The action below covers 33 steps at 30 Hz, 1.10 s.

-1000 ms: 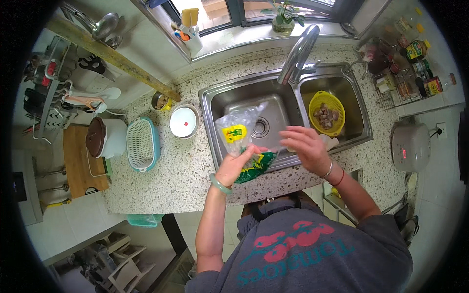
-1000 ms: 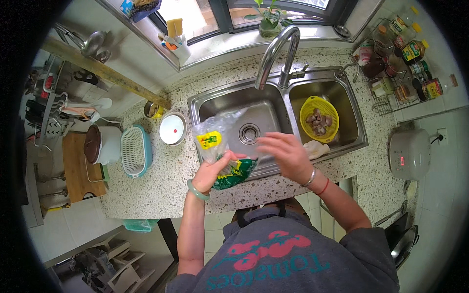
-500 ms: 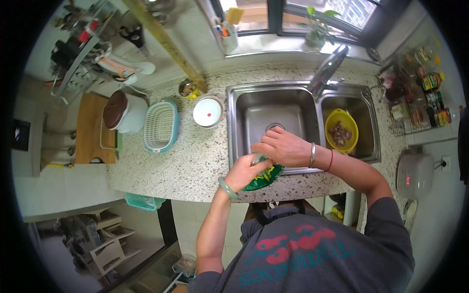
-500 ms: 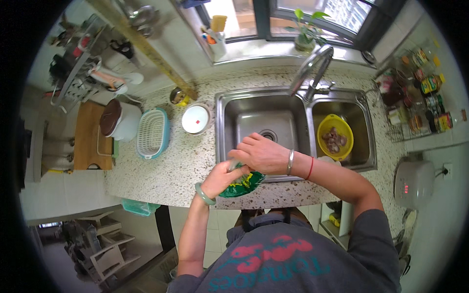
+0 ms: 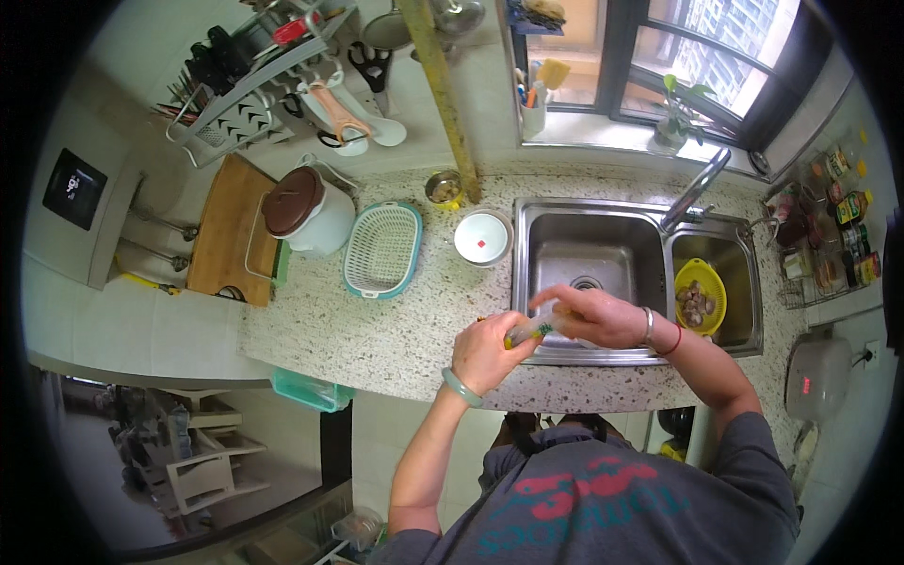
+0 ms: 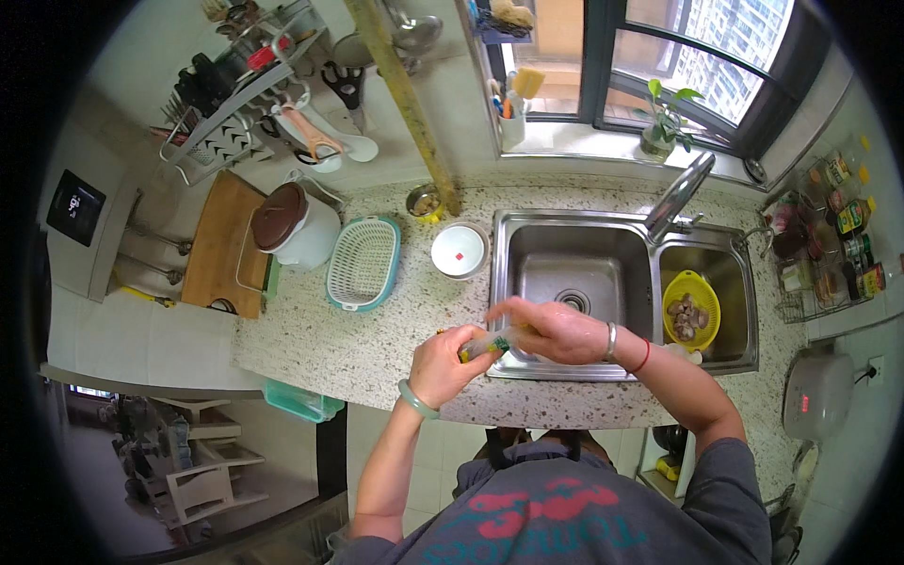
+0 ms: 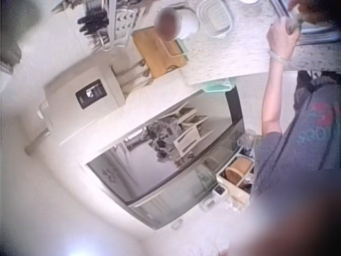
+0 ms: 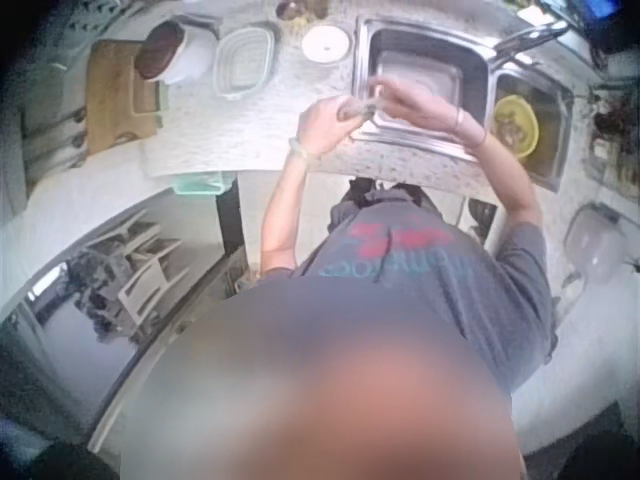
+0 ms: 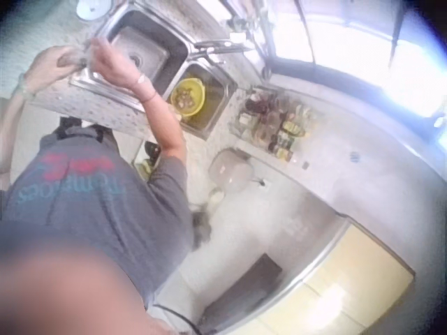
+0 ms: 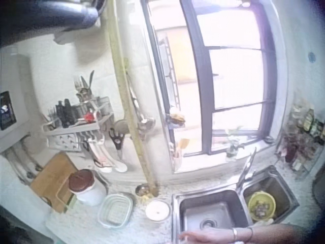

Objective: The person opens a plastic bag of shallots at the kitchen sink and transfers them into a yellow colander. They wipe the bag with a cloth, discard the cloth, and store the remaining shallots in the refrigerator.

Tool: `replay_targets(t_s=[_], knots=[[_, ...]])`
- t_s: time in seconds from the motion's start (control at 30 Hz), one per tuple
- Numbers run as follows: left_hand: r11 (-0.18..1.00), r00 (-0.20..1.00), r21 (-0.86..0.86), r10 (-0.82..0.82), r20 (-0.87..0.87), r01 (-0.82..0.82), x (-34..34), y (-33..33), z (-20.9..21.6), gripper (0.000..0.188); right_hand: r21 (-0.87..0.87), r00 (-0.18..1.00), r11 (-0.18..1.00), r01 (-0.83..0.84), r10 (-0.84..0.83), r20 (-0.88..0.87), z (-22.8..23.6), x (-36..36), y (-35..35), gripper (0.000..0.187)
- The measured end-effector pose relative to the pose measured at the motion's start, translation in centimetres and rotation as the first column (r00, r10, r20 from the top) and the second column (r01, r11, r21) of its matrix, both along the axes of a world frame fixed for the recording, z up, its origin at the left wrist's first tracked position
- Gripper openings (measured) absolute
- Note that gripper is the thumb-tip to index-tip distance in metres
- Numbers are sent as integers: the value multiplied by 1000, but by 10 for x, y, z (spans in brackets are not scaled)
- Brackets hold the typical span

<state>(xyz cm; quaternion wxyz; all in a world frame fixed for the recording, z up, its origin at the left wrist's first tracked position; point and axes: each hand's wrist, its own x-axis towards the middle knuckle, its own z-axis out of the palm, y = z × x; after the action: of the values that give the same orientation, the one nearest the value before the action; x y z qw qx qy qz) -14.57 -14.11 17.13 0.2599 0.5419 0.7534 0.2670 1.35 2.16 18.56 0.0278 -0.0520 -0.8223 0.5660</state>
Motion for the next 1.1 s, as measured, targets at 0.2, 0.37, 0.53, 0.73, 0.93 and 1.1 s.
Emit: replay_targets(t_s=[0.2,0.37,0.53,0.73,0.93,1.1], knots=[[973,981,191,99,167,-131,-18,-13,-8,30,-780,989,609,143,-124,84,4,-27,-27,36],[991,803,81,38,595,-108,-40,-23,-17,22,-938,991,340,63,-132,19,18,-52,-38,63],[995,566,79,-29,824,-64,-46,-31,-14,28,-346,900,917,199,-310,-305,10,-49,-41,71],[997,524,80,-79,848,22,-37,-43,6,27,737,898,622,263,122,-423,28,-52,-45,47],[997,689,30,30,724,-75,-15,-48,15,21,368,873,893,260,-55,-484,5,-47,-48,19],[958,811,120,149,566,-260,10,-44,11,20,-303,958,937,174,-232,-169,-18,-41,-45,18]])
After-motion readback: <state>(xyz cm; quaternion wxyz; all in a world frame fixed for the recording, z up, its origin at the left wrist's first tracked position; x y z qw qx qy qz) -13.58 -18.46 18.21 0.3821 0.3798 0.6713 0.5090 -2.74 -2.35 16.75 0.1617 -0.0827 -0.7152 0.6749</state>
